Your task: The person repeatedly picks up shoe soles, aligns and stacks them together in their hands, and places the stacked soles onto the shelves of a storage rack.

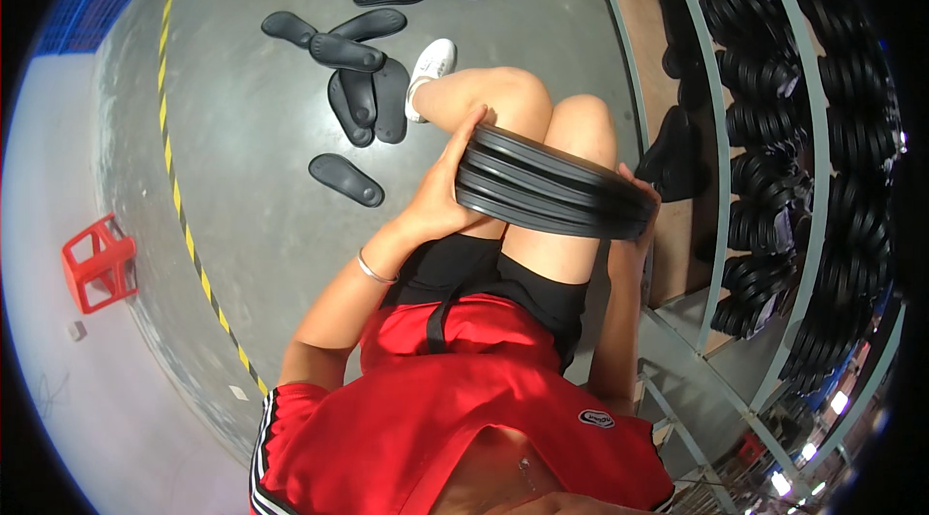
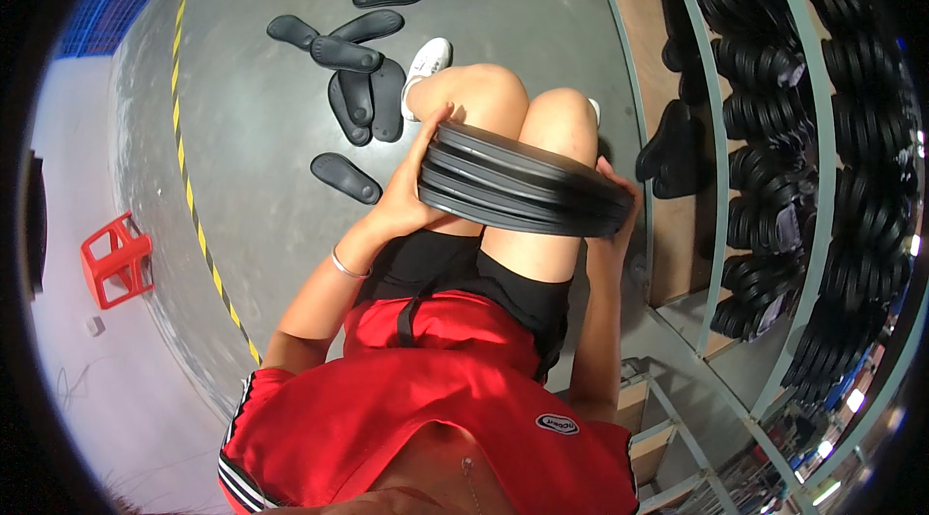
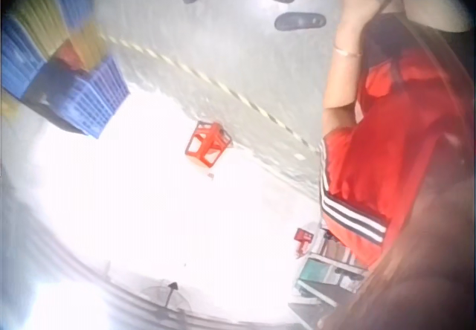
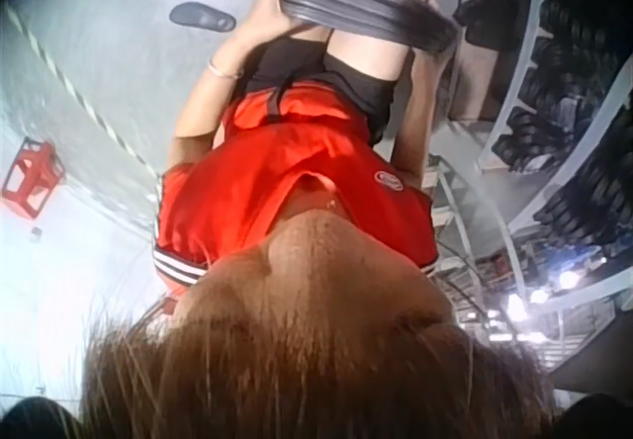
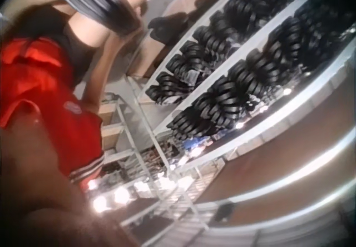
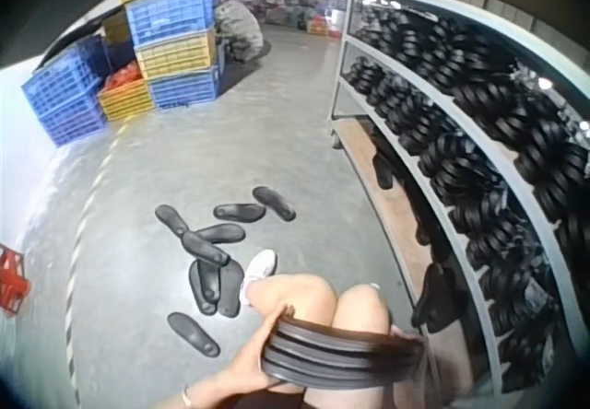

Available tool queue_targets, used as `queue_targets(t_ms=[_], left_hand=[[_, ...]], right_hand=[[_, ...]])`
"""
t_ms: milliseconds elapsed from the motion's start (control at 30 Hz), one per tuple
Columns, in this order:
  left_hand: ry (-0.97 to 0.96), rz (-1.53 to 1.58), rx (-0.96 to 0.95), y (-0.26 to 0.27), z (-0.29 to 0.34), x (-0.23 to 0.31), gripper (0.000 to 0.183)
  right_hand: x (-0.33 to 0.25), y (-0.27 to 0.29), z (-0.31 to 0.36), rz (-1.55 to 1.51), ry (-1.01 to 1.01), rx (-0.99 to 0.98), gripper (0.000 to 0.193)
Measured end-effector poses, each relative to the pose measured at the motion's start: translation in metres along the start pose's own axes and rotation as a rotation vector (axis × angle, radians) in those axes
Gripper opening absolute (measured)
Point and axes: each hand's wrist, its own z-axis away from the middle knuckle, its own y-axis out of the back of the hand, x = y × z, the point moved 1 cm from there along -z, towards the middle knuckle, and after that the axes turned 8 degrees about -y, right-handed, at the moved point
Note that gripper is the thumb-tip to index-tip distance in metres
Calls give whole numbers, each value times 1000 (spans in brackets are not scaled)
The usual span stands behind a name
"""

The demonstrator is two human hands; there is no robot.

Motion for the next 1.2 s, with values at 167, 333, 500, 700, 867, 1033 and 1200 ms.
queue_targets(t_ms=[167,333,500,700,867,1033,1200], left_hand=[[-13,-101,24,1,-2,0,99],[43,-215,-13,3,2,-1,84],[-116,-309,145,-6,1,29,84],[-247,292,-35,-46,-27,56,56],[90,890,324,-87,-14,63,28],[161,2029,722,-109,-18,53,13],[174,1031,48,-74,-16,32,28]], right_hand=[[-19,-3,-7,237,11,-1,56],[-8,3,-10,-105,-5,-4,44],[-99,-30,3,-150,285,-161,39],[-178,-106,25,248,570,-336,47],[-175,-123,20,458,596,-282,51],[-149,-122,12,339,575,-341,54],[-132,-110,4,329,551,-302,57]])
